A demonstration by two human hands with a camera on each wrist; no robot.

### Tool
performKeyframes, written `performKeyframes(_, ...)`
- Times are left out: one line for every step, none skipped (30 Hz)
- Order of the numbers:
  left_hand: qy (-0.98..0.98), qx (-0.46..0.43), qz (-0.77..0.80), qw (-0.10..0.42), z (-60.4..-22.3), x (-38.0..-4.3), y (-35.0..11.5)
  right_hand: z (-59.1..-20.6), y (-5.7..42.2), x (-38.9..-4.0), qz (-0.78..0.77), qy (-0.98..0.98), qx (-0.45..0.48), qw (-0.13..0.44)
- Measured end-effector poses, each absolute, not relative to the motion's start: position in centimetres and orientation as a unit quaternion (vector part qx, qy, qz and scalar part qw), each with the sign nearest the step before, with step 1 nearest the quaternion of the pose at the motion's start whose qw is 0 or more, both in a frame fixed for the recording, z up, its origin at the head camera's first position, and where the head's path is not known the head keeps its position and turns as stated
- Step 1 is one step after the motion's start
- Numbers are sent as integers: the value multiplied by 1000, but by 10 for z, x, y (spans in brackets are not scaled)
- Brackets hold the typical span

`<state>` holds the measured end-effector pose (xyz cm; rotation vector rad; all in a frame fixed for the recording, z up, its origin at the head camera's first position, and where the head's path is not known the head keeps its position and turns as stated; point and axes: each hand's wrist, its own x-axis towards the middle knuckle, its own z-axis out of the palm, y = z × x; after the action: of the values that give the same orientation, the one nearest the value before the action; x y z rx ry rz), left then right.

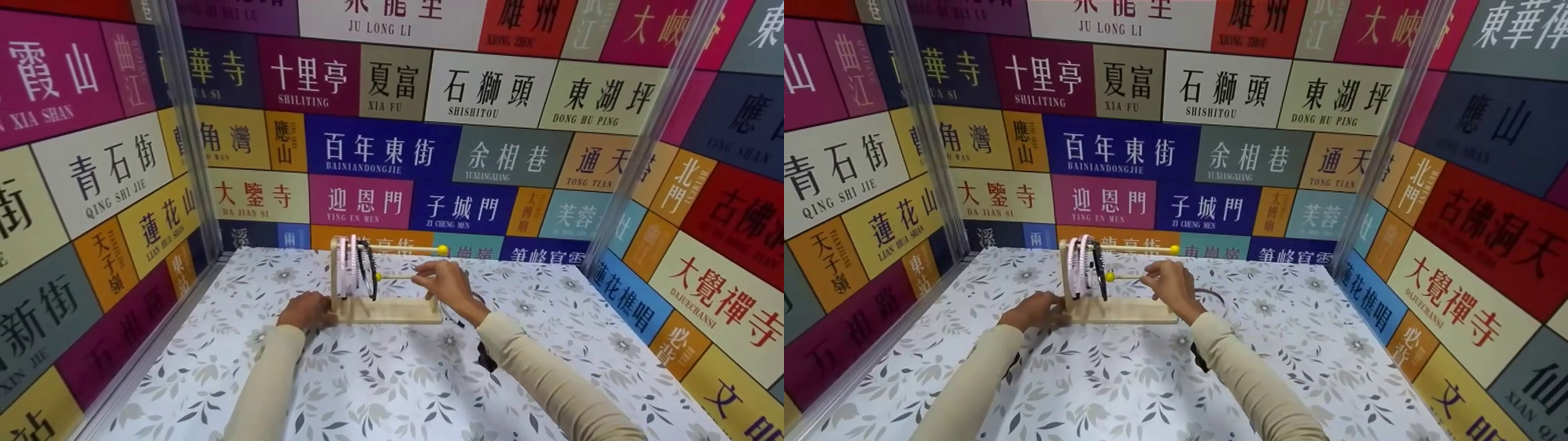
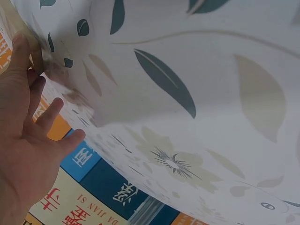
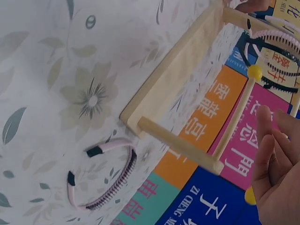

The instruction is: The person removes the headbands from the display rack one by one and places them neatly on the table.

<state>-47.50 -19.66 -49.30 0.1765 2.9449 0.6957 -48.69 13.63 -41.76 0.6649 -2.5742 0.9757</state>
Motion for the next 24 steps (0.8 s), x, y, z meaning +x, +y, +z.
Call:
performKeyframes(969, 57, 231, 58, -493, -475, -196, -419, 133, -486, 342, -898, 231, 152)
performKeyframes(969, 57, 232, 59, -493, -476, -195, -420, 129, -486, 340, -899, 232, 152)
performKeyframes(969, 57, 235, 59, -493, -476, -196, -421, 125, -485, 341, -898, 234, 152)
performKeyframes(969, 59, 234, 57, -494, -477, -196, -422, 120, -484, 339, -896, 241, 154)
performKeyframes(969, 62, 231, 53, -495, -479, -197, -423, 116, -483, 334, -896, 247, 156)
performKeyframes(970, 66, 230, 48, -495, -480, -197, -424, 112, -482, 332, -895, 256, 155)
performKeyframes(971, 68, 226, 44, -497, -481, -197, -425, 108, -481, 329, -894, 263, 153)
performKeyframes(971, 70, 224, 41, -497, -482, -197, -425, 104, -480, 325, -893, 271, 154)
performKeyframes(971, 74, 224, 39, -497, -483, -197, -426, 101, -480, 326, -891, 277, 152)
performKeyframes(972, 75, 222, 37, -498, -484, -198, -426, 96, -480, 326, -889, 283, 150)
performKeyframes(970, 73, 226, 40, -498, -484, -199, -427, 92, -480, 327, -889, 286, 146)
performKeyframes(969, 72, 231, 41, -498, -484, -199, -427, 88, -480, 331, -887, 289, 144)
performKeyframes(969, 69, 232, 45, -498, -484, -199, -427, 85, -479, 335, -885, 290, 142)
performKeyframes(969, 70, 233, 47, -498, -484, -198, -427, 82, -478, 337, -884, 292, 142)
performKeyframes(969, 69, 233, 48, -498, -485, -198, -427, 80, -478, 338, -884, 293, 139)
performKeyframes(970, 66, 231, 51, -498, -485, -197, -427, 77, -477, 335, -885, 292, 138)
performKeyframes(969, 65, 231, 53, -498, -485, -197, -428, 75, -476, 330, -887, 292, 138)
performKeyframes(971, 64, 225, 53, -499, -486, -197, -428, 73, -476, 326, -889, 292, 138)
performKeyframes(971, 63, 223, 53, -499, -486, -197, -428, 71, -475, 319, -891, 291, 139)
performKeyframes(971, 64, 223, 52, -499, -485, -197, -429, 69, -475, 311, -893, 291, 143)
performKeyframes(972, 64, 221, 50, -499, -485, -198, -430, 67, -475, 305, -895, 291, 146)
performKeyframes(972, 66, 220, 49, -499, -484, -198, -431, 66, -475, 300, -896, 291, 149)
performKeyframes(972, 68, 220, 45, -499, -483, -198, -431, 64, -475, 298, -896, 291, 152)
performKeyframes(972, 71, 220, 42, -498, -482, -199, -432, 63, -475, 298, -896, 292, 154)
